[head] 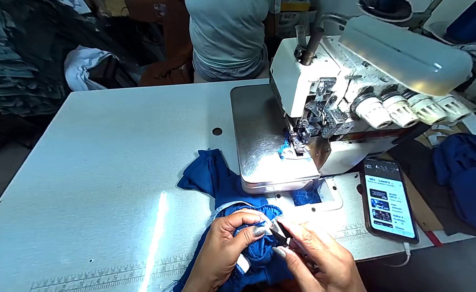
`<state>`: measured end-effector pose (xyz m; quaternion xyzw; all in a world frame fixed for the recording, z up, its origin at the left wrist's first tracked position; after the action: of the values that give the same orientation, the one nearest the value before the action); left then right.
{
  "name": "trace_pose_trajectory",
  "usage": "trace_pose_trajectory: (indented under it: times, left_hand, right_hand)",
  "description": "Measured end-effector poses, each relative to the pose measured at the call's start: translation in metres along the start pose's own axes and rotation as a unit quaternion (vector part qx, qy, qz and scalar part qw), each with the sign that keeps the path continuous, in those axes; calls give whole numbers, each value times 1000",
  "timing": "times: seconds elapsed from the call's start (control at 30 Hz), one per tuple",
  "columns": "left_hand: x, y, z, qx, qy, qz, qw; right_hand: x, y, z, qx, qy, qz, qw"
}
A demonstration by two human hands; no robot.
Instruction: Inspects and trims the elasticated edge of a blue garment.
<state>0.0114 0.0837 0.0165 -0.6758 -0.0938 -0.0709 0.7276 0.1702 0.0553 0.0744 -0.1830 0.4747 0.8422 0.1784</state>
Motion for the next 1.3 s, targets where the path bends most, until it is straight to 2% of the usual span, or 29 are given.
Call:
trace_pose_trajectory:
  times: [0.7, 1.0, 1.2, 1.3]
  left_hand:
    - [2, -5, 0, 56, 19, 47, 997]
    - [2, -1, 0, 25, 28, 32, 999]
    - [2, -1, 0, 25, 19, 44, 999]
    - [1, 0, 0, 24, 21, 42, 999]
  right_hand:
    - [4, -2, -1, -1, 14, -33, 999]
    - [19, -21, -14, 34, -44, 111, 992]
    - [15, -8, -15, -31, -54, 52, 997]
    - [19, -5, -16, -36, -48, 51, 997]
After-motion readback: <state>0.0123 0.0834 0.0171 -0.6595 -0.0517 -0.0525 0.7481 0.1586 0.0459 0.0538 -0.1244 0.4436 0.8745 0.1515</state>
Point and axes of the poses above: each hand's wrist, its own z-axis towards the middle knuckle, its own x-axis out of the palm, y = z × x, the point moved 10 cm from there along z, towards the middle knuckle, and after that the axes turned 9 degrees about -y, right-handed, at the moved point
